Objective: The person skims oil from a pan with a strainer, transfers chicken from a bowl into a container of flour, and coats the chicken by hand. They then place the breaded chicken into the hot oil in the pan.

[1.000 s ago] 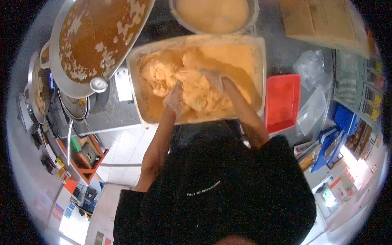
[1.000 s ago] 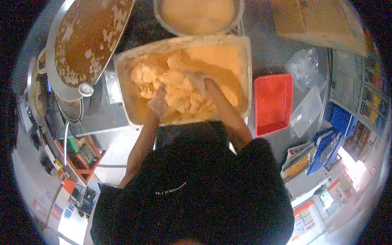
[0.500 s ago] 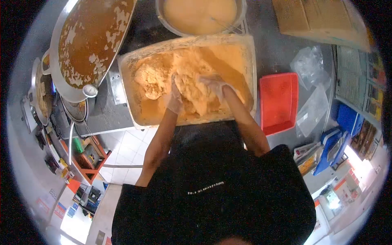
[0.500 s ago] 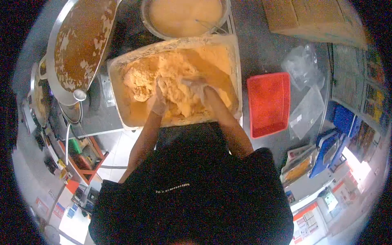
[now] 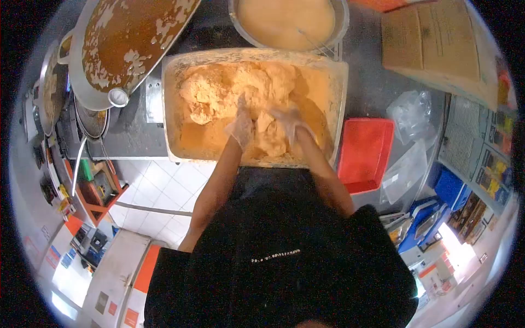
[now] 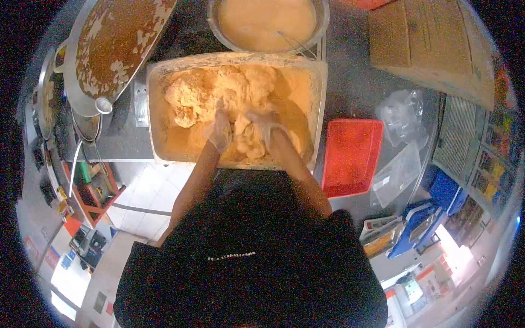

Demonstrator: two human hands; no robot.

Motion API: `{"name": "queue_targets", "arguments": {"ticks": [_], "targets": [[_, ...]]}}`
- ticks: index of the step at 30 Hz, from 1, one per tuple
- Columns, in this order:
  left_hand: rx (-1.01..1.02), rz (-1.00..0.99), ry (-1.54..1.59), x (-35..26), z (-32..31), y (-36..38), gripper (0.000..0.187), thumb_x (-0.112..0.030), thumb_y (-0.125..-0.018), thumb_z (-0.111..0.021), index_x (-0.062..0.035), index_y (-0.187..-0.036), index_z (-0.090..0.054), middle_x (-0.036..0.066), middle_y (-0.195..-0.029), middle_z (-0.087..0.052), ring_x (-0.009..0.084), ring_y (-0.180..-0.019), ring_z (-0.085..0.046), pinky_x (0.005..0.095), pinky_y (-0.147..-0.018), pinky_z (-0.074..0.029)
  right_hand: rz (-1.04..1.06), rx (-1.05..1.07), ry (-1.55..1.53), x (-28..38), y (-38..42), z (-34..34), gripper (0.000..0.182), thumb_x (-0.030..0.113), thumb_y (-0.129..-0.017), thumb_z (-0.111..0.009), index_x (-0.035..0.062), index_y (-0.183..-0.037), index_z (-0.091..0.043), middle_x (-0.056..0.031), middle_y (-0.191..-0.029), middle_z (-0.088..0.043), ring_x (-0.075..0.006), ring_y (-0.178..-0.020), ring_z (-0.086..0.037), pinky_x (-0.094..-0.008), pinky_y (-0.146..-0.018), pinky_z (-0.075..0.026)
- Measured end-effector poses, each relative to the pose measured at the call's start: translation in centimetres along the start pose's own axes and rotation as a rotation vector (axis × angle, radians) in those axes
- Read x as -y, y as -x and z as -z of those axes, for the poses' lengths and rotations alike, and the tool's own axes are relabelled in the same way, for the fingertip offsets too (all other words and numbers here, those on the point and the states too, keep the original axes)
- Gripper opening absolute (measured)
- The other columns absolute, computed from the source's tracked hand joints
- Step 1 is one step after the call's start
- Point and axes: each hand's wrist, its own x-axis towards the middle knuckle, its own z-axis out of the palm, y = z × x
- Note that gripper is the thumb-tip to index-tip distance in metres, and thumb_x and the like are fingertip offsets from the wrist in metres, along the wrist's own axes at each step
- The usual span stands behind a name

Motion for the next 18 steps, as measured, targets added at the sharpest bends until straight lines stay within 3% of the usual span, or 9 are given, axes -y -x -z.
{"name": "queue_targets", "arguments": {"ticks": [1, 3, 4, 6, 8, 10, 12, 15, 18], "targets": [[-0.071, -0.015, 0.066, -0.2, 0.2, -1.0, 0.054, -0.038, -0.092, -0.037, -0.0103, -0.137, -0.024, 0.014, -0.122, -0.044, 0.0238, -0.104, -0.048, 0.0335, -0.089, -0.042, 0.002, 0.004, 0.008, 1.4, 0.6, 0.9, 0.054, 0.039, -0.081, -0.058, -0.0021, -0.115, -0.05, -0.0141, -0.114, -0.054, -0.0176, -0.095, -0.056, -0.0306, -0.08, -0.046], [0.193, -0.143, -1.137, -1.1, 3.9, -0.6, 0.053, -0.027, -0.087, -0.048, -0.0044, -0.132, -0.029, 0.013, -0.119, -0.048, 0.0243, -0.105, -0.049, 0.0323, -0.09, -0.042, 0.106, 0.348, 0.307, 2.4, 1.8, 2.7, 0.055, 0.04, -0.074, -0.066, -0.0011, -0.108, -0.057, -0.0119, -0.094, -0.062, -0.0196, -0.083, -0.058, -0.0322, -0.073, -0.046], [0.259, -0.175, -1.435, -1.6, 5.0, -0.5, 0.053, -0.025, -0.086, -0.051, -0.003, -0.131, -0.03, 0.013, -0.118, -0.048, 0.0244, -0.106, -0.049, 0.032, -0.091, -0.042, 0.108, 0.345, 0.313, 1.3, 0.8, 2.9, 0.055, 0.04, -0.074, -0.066, -0.0011, -0.108, -0.057, -0.0119, -0.094, -0.062, -0.0196, -0.083, -0.058, -0.0322, -0.073, -0.046], [0.203, -0.235, -1.884, -2.8, 6.7, 1.9, 0.052, -0.02, -0.086, -0.05, -0.0021, -0.131, -0.03, 0.012, -0.121, -0.047, 0.0243, -0.109, -0.047, 0.0325, -0.093, -0.04, 0.366, 0.066, -0.226, -1.3, -2.2, 3.2, 0.052, 0.036, -0.076, -0.064, -0.0021, -0.11, -0.054, -0.0124, -0.098, -0.061, -0.0202, -0.085, -0.057, -0.032, -0.075, -0.046], [-0.065, -0.224, -2.193, -4.2, 8.1, 6.7, 0.05, -0.016, -0.087, -0.043, -0.0034, -0.133, -0.028, 0.01, -0.129, -0.041, 0.0239, -0.115, -0.044, 0.0341, -0.097, -0.037, 0.306, -0.2, -0.252, 1.4, -3.9, 5.8, 0.047, 0.032, -0.081, -0.059, 0.0, -0.115, -0.052, -0.012, -0.104, -0.059, -0.0204, -0.087, -0.057, -0.0317, -0.076, -0.046], [-0.217, -0.219, -2.342, -5.2, 10.8, 6.8, 0.049, -0.014, -0.088, -0.039, -0.004, -0.134, -0.027, 0.008, -0.133, -0.039, 0.0237, -0.118, -0.043, 0.0348, -0.099, -0.036, 0.527, -0.11, 0.052, -0.6, -8.4, 7.9, 0.041, 0.029, -0.087, -0.047, 0.0032, -0.119, -0.05, -0.011, -0.114, -0.054, -0.0187, -0.099, -0.053, -0.0297, -0.081, -0.044], [-0.327, -0.265, -1.608, -4.6, 14.8, 3.5, 0.053, -0.015, -0.088, -0.035, -0.008, -0.138, -0.019, 0.007, -0.142, -0.026, 0.0235, -0.125, -0.034, 0.0351, -0.104, -0.029, 0.745, -0.011, 0.375, 0.8, -9.7, 7.4, 0.038, 0.025, -0.093, -0.034, 0.0064, -0.123, -0.048, -0.0101, -0.125, -0.048, -0.017, -0.111, -0.048, -0.0277, -0.086, -0.043], [-0.381, -0.347, -1.622, -3.3, 18.2, -1.2, 0.054, -0.017, -0.088, -0.036, -0.0073, -0.138, -0.019, 0.009, -0.142, -0.025, 0.0235, -0.126, -0.032, 0.035, -0.103, -0.03, 0.314, 0.299, -0.433, 5.5, -8.5, 4.5, 0.042, 0.025, -0.082, -0.058, 0.005, -0.118, -0.052, -0.009, -0.112, -0.056, -0.0192, -0.098, -0.054, -0.0326, -0.08, -0.045], [-0.332, -0.53, -1.472, 0.5, 20.2, -6.9, 0.054, -0.019, -0.088, -0.037, -0.0064, -0.138, -0.019, 0.011, -0.142, -0.024, 0.0235, -0.127, -0.03, 0.0349, -0.102, -0.031, 0.421, 0.346, -0.422, 6.0, -8.1, 0.5, 0.042, 0.029, -0.079, -0.061, 0.0067, -0.114, -0.056, -0.0078, -0.108, -0.059, -0.0192, -0.096, -0.054, -0.0327, -0.08, -0.046]]}}
